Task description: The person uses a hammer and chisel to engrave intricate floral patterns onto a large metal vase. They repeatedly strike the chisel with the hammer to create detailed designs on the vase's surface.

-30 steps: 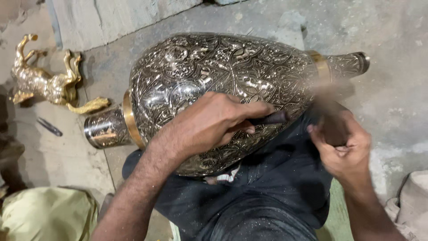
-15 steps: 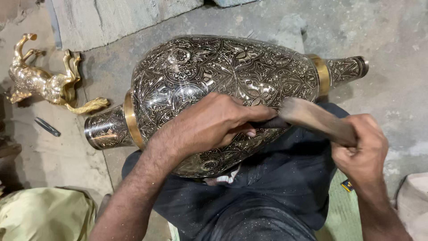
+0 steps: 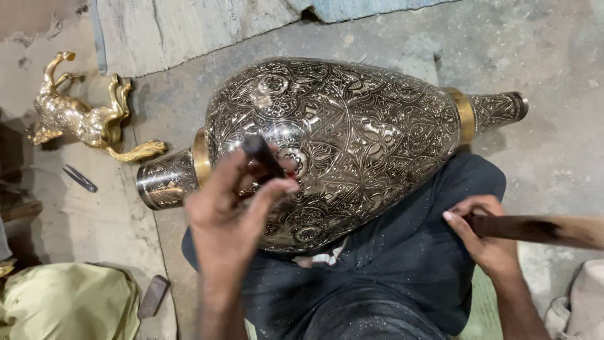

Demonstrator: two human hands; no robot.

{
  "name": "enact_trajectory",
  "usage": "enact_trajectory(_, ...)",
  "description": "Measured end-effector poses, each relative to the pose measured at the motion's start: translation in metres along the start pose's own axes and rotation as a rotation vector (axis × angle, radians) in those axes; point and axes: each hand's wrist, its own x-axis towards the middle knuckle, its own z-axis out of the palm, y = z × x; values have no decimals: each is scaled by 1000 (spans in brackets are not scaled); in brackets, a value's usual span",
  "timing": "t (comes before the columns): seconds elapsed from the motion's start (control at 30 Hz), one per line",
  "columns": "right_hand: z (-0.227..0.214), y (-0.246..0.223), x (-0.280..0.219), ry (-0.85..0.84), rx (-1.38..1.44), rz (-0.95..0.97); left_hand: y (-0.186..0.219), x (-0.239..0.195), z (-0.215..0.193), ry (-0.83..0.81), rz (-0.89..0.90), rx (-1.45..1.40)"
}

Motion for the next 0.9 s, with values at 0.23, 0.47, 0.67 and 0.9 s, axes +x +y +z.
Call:
enact_trajectory(0.23, -8, -30, 18, -206, -230, -15, -8, -24, 43, 55, 1, 43)
enact_trajectory(0.47, -25, -95, 64, -382, -750, -86, -7, -38, 72, 197, 26, 173)
enact_trajectory(0.67, -7, -158, 93, -478, -1363, -235, -8, -47, 91, 355, 46, 197)
enact_trajectory(0.9, 22, -218, 99, -613, -1762, -170, 2, -49, 99, 438, 39, 155)
